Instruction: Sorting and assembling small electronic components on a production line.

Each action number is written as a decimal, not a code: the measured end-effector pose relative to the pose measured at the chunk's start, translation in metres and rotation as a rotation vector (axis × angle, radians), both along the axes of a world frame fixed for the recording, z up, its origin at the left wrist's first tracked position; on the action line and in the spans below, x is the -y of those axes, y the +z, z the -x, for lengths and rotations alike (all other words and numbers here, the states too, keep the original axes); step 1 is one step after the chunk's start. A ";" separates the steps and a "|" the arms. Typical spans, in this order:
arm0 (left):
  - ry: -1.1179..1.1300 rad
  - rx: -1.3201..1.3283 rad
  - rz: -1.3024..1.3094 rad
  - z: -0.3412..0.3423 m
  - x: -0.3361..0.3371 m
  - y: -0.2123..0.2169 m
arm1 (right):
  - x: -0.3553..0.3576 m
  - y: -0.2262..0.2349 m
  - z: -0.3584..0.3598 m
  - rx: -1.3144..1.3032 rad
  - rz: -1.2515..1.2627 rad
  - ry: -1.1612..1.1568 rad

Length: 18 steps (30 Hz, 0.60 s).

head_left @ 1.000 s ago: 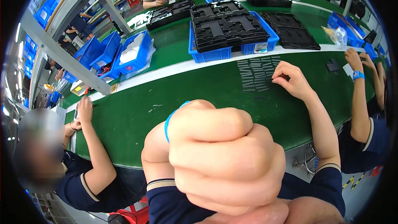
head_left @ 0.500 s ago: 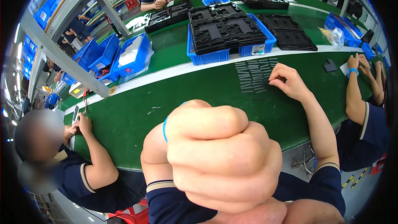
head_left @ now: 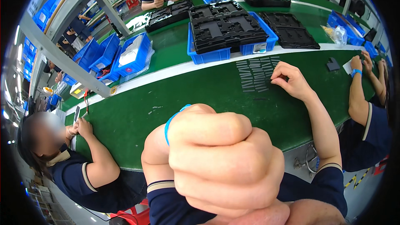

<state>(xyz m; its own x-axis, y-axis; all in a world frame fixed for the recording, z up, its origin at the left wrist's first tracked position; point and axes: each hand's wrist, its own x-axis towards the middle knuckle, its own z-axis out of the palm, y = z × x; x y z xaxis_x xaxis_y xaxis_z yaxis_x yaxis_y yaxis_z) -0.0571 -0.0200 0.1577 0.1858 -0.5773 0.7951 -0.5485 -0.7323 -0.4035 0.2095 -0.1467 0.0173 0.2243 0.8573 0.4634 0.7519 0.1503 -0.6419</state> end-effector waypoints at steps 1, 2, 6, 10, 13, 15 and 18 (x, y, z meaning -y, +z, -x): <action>-0.012 -0.017 0.062 0.000 0.002 -0.002 | 0.000 0.000 0.000 0.003 -0.005 0.007; -0.024 -0.035 0.125 0.001 0.004 -0.004 | 0.000 0.001 0.000 0.002 -0.005 0.006; -0.028 -0.132 0.169 0.006 0.007 -0.005 | -0.001 0.001 0.000 0.017 -0.008 0.014; -0.259 -0.023 0.258 -0.022 0.013 -0.012 | 0.003 -0.001 -0.004 0.000 0.003 -0.010; -0.330 0.107 0.322 -0.029 0.024 -0.004 | 0.000 0.003 -0.001 0.019 -0.006 0.014; -0.266 0.038 0.358 -0.027 0.024 -0.001 | -0.001 0.004 0.000 0.022 -0.004 0.014; -0.228 -0.085 0.169 -0.019 0.004 -0.002 | 0.002 0.001 -0.003 0.020 0.004 -0.001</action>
<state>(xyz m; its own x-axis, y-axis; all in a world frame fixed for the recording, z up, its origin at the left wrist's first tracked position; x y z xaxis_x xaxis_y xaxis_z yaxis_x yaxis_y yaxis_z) -0.0382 -0.0243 0.1559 0.1364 -0.4725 0.8707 -0.7329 -0.6394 -0.2322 0.2126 -0.1486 0.0183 0.2164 0.8586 0.4647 0.7646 0.1469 -0.6275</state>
